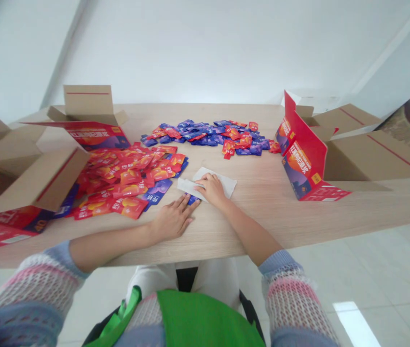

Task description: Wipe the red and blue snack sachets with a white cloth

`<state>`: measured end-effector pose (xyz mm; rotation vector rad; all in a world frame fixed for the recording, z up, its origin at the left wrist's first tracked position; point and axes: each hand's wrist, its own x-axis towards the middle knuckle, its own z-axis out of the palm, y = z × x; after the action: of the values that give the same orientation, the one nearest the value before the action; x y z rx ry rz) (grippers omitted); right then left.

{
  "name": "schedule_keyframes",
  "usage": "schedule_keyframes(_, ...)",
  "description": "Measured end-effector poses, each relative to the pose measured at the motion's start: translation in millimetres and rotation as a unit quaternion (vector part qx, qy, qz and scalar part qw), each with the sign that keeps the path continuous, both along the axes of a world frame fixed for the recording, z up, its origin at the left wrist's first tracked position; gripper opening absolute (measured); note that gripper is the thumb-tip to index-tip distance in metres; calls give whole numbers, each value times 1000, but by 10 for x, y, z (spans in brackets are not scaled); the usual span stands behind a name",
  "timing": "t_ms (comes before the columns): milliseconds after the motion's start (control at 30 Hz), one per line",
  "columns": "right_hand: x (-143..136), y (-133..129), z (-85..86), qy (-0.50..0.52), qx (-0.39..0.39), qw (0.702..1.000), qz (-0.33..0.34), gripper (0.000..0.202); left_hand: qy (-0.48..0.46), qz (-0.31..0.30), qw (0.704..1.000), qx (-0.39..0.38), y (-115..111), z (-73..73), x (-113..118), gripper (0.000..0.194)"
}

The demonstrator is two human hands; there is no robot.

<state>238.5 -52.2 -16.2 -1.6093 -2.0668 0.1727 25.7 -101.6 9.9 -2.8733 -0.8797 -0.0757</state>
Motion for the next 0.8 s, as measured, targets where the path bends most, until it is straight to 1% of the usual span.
schedule_keyframes(133,154,111,15,-30,-24,993,-112,29,-21,39,999,-1,-30,-116,35,57)
schedule_keyframes(233,255,122,6,-36,-12,984,-176,28,-45,93,995,10,-96,-135,41,56)
schedule_keyframes(300,337,118,-4,-17,3,979,-205,27,-60,119,991,20,-152,-116,42,58)
schedule_keyframes(367,424,108,-9,33,27,978,-206,29,-63,123,990,25,-207,-93,49,57)
schedule_keyframes(433,479,82,0,102,65,976,-179,32,-53,124,991,22,-251,-78,65,53)
schedule_keyframes(500,463,33,23,159,102,972,-138,34,-45,130,990,13,-279,-70,85,49)
schedule_keyframes(567,354,-42,56,184,116,972,-85,34,-43,132,990,6,-290,-59,106,48)
schedule_keyframes(600,269,-85,73,183,108,976,-47,33,-43,130,991,3,-290,-51,116,47)
schedule_keyframes(633,172,-128,88,169,88,982,1,32,-43,128,991,-2,-288,-40,125,47)
schedule_keyframes(700,-28,-205,113,107,28,989,99,30,-41,124,991,-20,-281,-16,140,45)
schedule_keyframes(733,-113,-232,123,69,1,989,132,30,-41,122,991,-28,-277,-4,147,44)
schedule_keyframes(767,-179,-247,131,34,-21,988,146,30,-42,123,991,-32,-274,7,154,43)
schedule_keyframes(800,-221,-249,138,10,-37,990,138,31,-42,126,991,-32,-273,18,160,43)
